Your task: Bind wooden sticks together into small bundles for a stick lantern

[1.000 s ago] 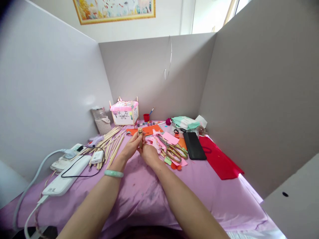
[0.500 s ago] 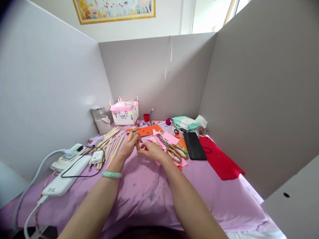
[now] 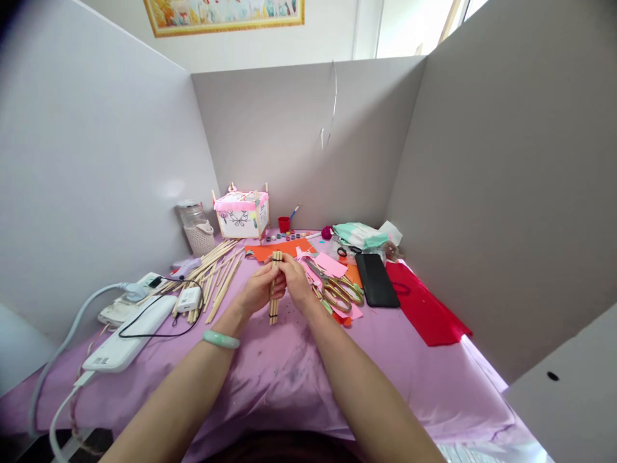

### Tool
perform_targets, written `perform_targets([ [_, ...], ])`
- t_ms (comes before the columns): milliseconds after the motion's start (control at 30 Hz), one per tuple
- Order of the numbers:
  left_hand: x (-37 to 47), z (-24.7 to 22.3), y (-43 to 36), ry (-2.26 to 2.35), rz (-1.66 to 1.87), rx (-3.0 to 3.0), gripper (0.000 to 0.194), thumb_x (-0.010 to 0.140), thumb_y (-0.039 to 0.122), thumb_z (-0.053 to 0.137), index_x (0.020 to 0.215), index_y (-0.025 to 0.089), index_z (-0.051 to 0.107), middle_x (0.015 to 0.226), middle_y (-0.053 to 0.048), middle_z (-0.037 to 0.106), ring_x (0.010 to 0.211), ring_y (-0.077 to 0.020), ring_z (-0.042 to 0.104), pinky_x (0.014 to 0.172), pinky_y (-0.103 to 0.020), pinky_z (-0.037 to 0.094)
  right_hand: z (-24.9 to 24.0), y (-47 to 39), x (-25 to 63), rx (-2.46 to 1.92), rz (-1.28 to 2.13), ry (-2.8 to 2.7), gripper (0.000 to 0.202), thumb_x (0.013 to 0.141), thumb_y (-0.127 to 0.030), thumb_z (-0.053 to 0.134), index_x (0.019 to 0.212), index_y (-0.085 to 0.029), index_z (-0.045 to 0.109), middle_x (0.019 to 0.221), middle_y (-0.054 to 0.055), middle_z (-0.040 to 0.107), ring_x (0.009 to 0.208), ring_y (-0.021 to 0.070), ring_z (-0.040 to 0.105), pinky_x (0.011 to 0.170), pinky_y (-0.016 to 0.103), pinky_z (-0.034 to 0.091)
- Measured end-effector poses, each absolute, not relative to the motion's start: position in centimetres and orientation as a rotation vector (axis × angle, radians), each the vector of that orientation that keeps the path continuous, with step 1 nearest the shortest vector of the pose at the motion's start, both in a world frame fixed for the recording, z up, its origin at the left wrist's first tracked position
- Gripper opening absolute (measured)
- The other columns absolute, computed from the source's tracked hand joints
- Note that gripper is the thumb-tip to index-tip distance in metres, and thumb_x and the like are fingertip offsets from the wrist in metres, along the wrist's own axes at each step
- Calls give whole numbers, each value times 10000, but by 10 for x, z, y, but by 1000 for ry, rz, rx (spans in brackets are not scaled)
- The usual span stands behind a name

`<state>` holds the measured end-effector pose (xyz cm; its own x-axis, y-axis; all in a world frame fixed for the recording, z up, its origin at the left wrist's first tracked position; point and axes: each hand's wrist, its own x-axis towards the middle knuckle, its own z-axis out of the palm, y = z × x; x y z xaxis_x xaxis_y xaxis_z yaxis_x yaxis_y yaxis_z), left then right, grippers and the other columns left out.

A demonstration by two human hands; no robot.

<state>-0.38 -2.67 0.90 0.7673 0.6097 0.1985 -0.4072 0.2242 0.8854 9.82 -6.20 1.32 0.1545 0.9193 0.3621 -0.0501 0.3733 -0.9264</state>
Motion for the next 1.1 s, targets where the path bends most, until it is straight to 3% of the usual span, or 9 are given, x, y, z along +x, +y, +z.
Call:
perform_targets([
  [467, 5, 2, -27, 257, 739, 1226, 429, 727, 506, 655, 739, 193, 362, 557, 82, 320, 412, -33, 283, 379, -157, 213, 6, -61, 97, -912, 934, -1070, 248, 807, -349, 432, 914, -203, 602, 788, 2, 619, 675, 154, 570, 522, 236, 464],
  [800, 9, -5, -23, 298, 791, 1247, 457, 686, 539, 676, 759, 186, 396, 552, 79, 346, 424, -41, 310, 385, -165, 235, 3, -56, 97, -1012, 918, -1084, 283, 755, -355, 431, 924, -185, 583, 762, 13, 615, 617, 151, 563, 458, 226, 423],
  [1100, 10, -5, -24, 334, 807, 1245, 480, 659, 558, 687, 779, 192, 400, 517, 93, 342, 389, -39, 293, 370, -167, 229, 0, -50, 95, -1086, 782, -1086, 290, 769, -375, 415, 884, -189, 606, 770, 30, 642, 685, 179, 579, 590, 278, 474],
])
